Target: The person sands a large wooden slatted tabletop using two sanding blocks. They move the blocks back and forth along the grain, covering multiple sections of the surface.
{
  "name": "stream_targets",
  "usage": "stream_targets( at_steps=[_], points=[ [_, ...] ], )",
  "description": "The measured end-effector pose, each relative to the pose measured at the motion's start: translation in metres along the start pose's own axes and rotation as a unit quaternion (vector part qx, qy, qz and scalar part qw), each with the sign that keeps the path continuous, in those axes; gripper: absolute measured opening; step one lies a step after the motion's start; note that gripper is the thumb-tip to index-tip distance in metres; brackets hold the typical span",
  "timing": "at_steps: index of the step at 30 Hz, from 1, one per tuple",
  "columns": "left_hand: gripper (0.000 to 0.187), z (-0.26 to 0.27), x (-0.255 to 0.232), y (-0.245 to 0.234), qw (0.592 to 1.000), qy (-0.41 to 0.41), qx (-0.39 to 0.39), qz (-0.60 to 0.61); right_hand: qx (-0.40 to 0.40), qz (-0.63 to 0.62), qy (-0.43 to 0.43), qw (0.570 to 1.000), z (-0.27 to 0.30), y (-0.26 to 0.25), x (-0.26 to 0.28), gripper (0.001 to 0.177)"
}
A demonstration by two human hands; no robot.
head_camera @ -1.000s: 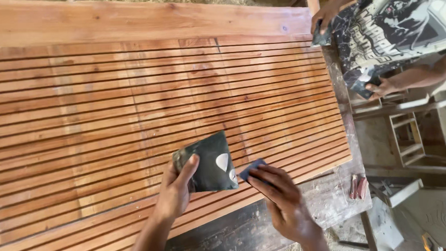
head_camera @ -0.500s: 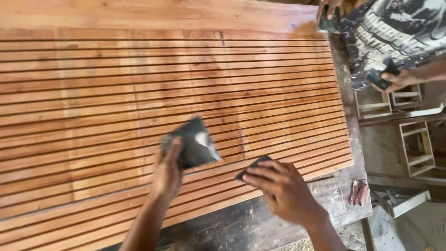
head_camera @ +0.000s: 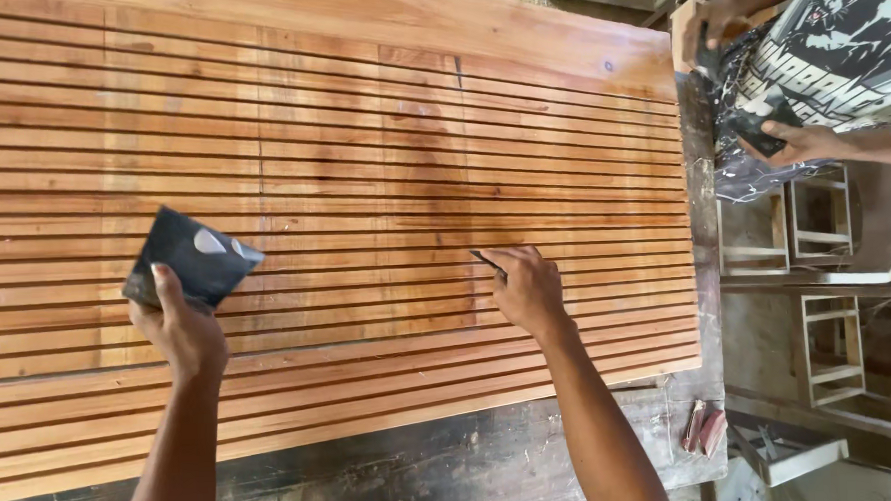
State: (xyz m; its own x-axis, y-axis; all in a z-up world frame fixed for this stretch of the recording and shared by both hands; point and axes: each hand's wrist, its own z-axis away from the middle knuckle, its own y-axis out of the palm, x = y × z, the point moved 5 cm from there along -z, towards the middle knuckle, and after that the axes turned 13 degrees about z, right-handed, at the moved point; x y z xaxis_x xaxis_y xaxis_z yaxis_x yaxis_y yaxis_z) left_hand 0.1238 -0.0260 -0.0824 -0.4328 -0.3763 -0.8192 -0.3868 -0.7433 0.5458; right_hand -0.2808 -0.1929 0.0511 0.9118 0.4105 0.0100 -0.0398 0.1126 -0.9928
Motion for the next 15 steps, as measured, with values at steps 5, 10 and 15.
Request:
stream_targets(
  at_steps=[5,10,15],
  points=[
    [0.039,-0.029,0.016,0.006,1.000,-0.006,-0.027,-0.014,-0.008,0.028,0.041,0.999,0.005,0.025,0.003,0.039],
    [0.030,-0.040,0.027,0.009,0.997,0.063,0.028,-0.047,-0.080,0.062,-0.016,0.995,0.025,0.031,0.010,0.047],
    [0.025,-0.042,0.026,0.009,0.995,0.073,0.044,-0.049,-0.039,0.044,-0.076,0.995,0.026,0.022,-0.007,0.048]
  ],
)
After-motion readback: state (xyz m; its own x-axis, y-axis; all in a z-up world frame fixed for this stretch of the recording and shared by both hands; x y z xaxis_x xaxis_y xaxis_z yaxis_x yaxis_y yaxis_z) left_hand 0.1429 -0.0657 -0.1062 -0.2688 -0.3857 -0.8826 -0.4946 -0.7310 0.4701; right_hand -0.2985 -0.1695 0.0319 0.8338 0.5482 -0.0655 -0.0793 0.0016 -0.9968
